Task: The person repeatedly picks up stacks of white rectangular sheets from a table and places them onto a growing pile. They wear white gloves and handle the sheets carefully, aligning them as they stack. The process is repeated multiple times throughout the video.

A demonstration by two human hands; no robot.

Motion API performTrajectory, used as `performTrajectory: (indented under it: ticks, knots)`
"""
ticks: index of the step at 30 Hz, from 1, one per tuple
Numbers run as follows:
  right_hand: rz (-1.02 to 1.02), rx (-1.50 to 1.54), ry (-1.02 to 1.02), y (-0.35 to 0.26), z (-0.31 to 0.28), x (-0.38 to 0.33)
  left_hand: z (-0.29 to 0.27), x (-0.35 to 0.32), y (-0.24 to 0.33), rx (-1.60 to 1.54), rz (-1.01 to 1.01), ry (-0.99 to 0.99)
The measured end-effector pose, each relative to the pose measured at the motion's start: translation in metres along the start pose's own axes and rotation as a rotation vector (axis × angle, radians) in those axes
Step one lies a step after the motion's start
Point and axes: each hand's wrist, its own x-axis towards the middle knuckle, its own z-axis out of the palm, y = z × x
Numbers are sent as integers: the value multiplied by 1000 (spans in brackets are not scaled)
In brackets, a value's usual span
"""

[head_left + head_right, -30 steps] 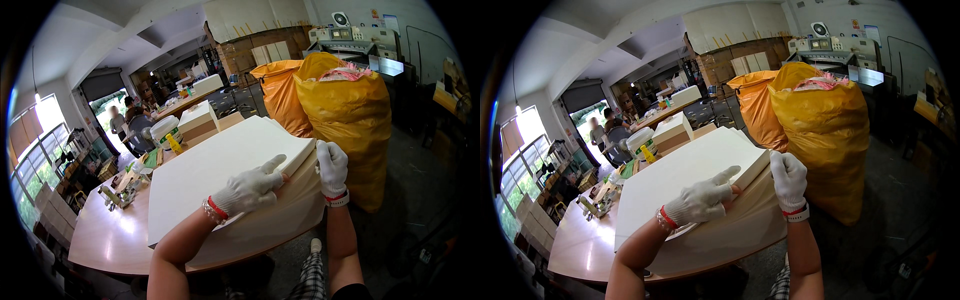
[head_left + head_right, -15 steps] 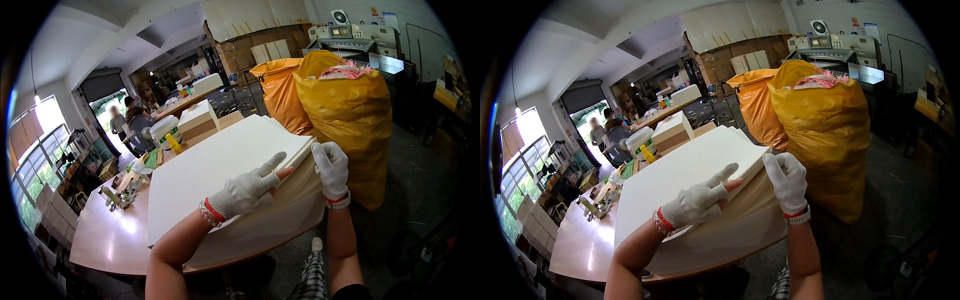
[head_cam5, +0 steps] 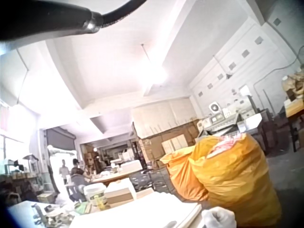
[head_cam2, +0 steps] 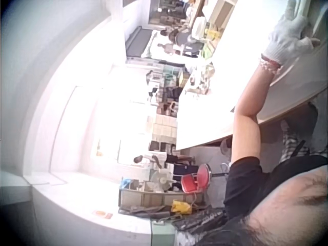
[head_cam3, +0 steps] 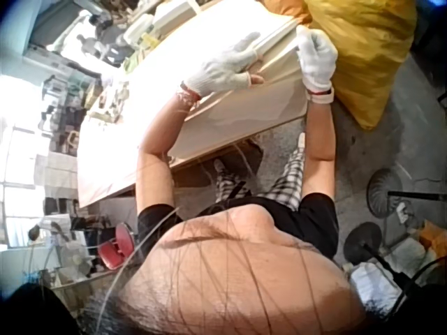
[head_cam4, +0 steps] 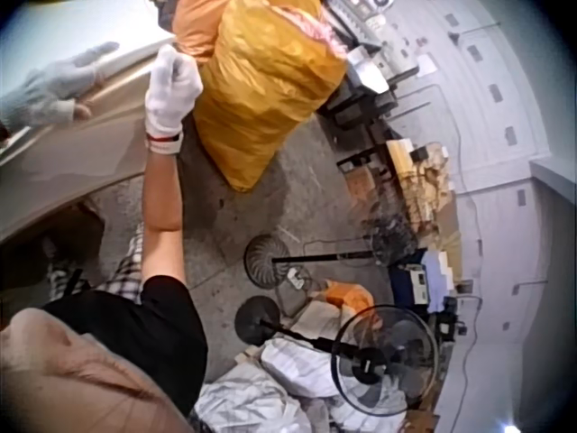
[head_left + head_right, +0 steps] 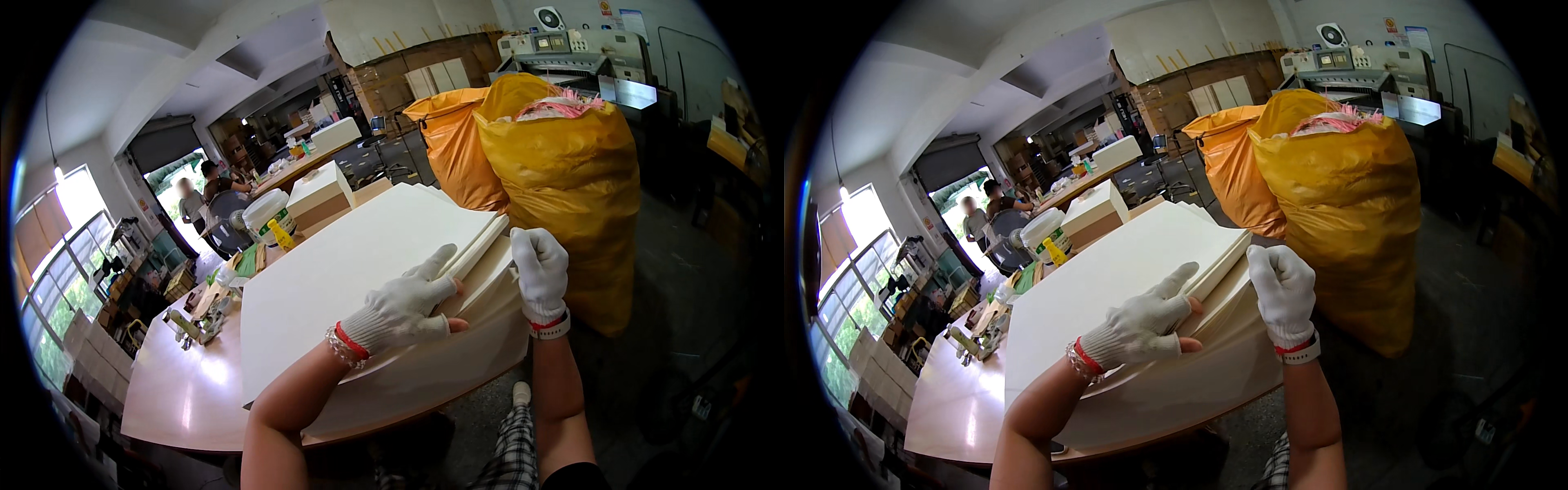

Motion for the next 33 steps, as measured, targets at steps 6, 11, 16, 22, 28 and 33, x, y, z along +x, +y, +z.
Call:
performTrajectory:
  ticks: [6,11,16,22,28,33]
  knots:
    - [-17,10,-20,1,-1,0,-2,1,-7,-19,-1,-31]
    - [60,20,-46,-10,0,1,2,0,-13,-98,58,37]
    - [39,-40,-30,0,-1,-1,-1,1,-18,-101,131,-52]
    - [124,-24,22,-5,-1,-3,2,0,-2,169,136,82]
    - [37,-67,-39,-12,-9,-1,6,-1,-19,-262,3,-17]
    - [-160,-898,-307,-13,-61,-20,2,0,-25,-118,240,90]
